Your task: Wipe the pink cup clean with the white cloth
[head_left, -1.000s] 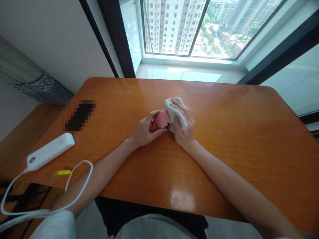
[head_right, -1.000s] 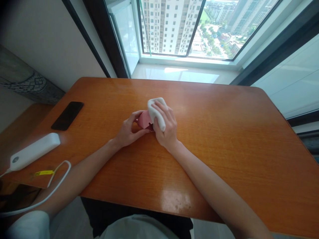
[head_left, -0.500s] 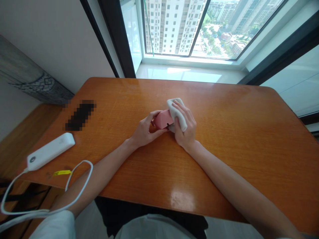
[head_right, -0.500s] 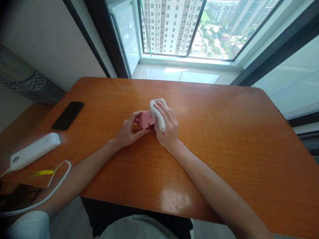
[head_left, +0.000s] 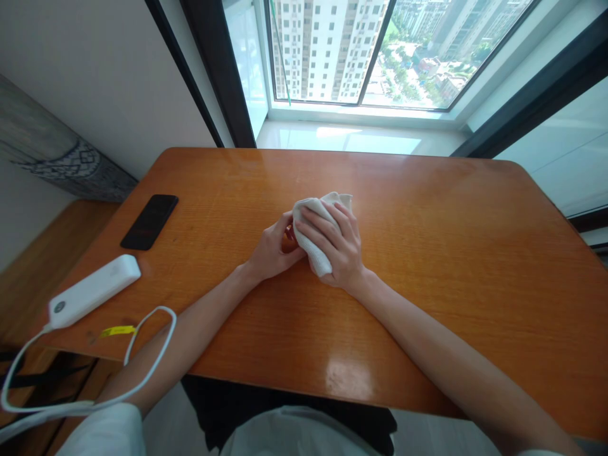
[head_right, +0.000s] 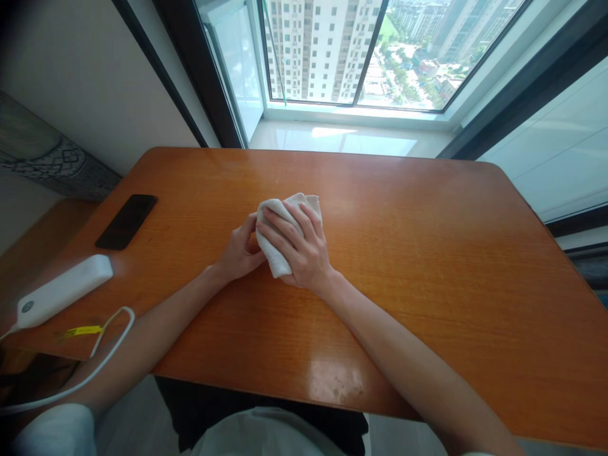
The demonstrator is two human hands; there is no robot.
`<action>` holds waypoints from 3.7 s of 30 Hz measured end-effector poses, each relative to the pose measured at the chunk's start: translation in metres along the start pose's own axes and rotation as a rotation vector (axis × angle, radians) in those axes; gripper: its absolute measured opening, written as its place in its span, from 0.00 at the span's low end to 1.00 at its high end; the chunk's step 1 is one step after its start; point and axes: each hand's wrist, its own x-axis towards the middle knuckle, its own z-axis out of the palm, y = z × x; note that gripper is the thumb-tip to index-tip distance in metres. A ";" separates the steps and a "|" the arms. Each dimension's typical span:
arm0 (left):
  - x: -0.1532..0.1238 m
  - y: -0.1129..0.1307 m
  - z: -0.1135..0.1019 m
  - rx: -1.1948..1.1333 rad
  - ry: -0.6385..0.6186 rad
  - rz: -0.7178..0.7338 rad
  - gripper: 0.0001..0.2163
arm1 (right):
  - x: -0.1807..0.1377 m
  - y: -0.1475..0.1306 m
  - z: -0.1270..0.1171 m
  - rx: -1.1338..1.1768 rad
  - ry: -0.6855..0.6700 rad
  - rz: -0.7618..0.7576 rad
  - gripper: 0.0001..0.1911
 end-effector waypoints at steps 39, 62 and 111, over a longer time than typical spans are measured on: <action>0.002 0.003 0.002 0.036 0.024 -0.027 0.31 | 0.003 0.000 0.003 0.006 0.130 0.199 0.25; 0.001 0.001 0.004 0.019 0.022 -0.042 0.31 | 0.000 0.000 0.001 -0.176 0.091 0.148 0.28; 0.001 0.001 0.004 0.043 0.029 -0.069 0.33 | 0.001 0.011 0.001 0.002 0.209 0.299 0.26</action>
